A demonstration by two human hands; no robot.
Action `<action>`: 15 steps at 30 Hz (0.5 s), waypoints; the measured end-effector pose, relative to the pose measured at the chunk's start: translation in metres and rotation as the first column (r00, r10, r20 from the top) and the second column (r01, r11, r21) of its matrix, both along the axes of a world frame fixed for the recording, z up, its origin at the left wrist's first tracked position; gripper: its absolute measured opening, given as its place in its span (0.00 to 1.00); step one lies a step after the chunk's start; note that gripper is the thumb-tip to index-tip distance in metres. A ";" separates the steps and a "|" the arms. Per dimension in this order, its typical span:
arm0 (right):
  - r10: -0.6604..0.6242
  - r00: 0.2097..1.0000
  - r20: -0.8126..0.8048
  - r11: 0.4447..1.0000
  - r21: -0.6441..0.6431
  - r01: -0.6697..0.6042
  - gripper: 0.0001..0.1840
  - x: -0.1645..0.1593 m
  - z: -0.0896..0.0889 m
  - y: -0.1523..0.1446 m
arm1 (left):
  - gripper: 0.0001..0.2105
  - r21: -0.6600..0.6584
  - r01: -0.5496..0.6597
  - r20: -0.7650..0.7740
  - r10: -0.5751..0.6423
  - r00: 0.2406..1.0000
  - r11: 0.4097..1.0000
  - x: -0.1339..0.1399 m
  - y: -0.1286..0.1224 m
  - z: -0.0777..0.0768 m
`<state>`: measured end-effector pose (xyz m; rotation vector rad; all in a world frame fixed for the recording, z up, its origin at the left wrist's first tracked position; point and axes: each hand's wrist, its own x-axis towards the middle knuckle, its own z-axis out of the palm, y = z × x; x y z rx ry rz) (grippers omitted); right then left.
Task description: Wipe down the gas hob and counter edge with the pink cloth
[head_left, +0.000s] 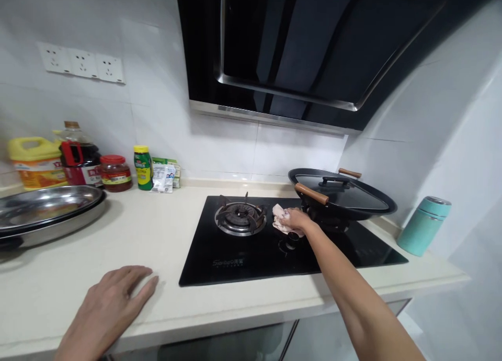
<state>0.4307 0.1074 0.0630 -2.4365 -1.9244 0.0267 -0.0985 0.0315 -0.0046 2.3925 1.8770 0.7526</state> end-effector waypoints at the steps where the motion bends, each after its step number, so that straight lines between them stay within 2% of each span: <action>1: 0.019 1.000 0.004 1.000 0.003 -0.019 0.34 -0.004 0.000 0.002 | 0.24 -0.003 -0.004 0.012 0.004 1.000 1.000 0.000 -0.001 0.001; 7: 0.199 0.980 0.028 0.980 0.016 -0.200 0.33 -0.046 -0.002 -0.011 | 0.23 -0.009 -0.020 0.029 0.020 0.999 1.000 0.000 0.000 0.002; 10: 0.274 0.961 0.038 0.958 0.072 -0.276 0.32 -0.072 -0.007 -0.032 | 0.22 -0.004 -0.016 0.034 0.016 0.999 1.000 -0.001 0.001 0.002; 15: 0.340 0.940 0.037 0.921 0.189 -0.341 0.36 -0.101 -0.018 -0.076 | 0.22 -0.010 -0.004 0.045 0.004 0.999 1.000 -0.004 0.003 0.002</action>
